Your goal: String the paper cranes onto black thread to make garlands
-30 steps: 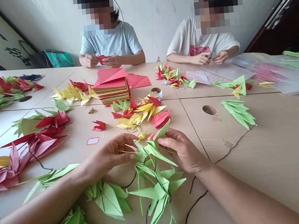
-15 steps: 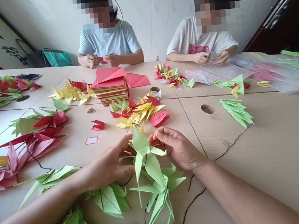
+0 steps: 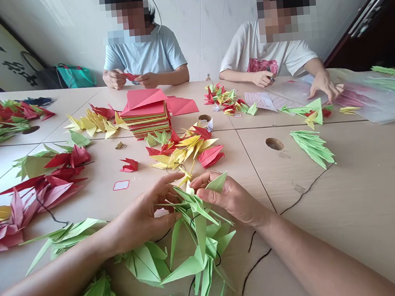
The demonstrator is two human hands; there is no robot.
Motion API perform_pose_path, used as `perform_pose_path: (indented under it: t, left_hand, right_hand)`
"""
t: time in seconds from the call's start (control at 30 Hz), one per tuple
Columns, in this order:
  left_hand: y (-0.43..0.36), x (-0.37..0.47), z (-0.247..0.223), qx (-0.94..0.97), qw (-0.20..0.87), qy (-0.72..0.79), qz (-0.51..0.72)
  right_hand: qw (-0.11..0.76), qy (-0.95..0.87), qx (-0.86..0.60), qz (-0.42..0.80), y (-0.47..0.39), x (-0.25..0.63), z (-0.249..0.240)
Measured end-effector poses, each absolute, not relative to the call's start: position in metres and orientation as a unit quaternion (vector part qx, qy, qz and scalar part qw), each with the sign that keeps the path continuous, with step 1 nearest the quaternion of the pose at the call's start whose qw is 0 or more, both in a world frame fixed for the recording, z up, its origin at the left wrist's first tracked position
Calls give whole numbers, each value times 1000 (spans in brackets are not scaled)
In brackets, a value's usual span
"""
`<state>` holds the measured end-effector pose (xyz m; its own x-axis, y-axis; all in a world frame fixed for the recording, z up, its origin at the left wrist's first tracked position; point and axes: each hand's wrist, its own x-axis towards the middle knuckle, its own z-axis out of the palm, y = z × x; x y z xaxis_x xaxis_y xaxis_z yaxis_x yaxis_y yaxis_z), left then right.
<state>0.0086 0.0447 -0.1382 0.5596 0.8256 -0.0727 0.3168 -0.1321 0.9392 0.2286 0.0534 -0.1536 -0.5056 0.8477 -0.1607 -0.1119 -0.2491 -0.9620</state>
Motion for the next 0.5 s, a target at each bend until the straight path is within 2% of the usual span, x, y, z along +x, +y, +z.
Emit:
perform_pose_path:
  t: [0.2,0.4,0.5]
  left_hand:
    - [44,8,-140,695,551,376,269]
    - [49,6,-136,645,529,421,356]
    - [51,5,-134,595,592,415,352]
  right_hand:
    - [283,-498,-355,739,52,228,-151]
    - [349,-416,-362,758,54,227,-152]
    - [390,-363,-348,772,55,227,-151]
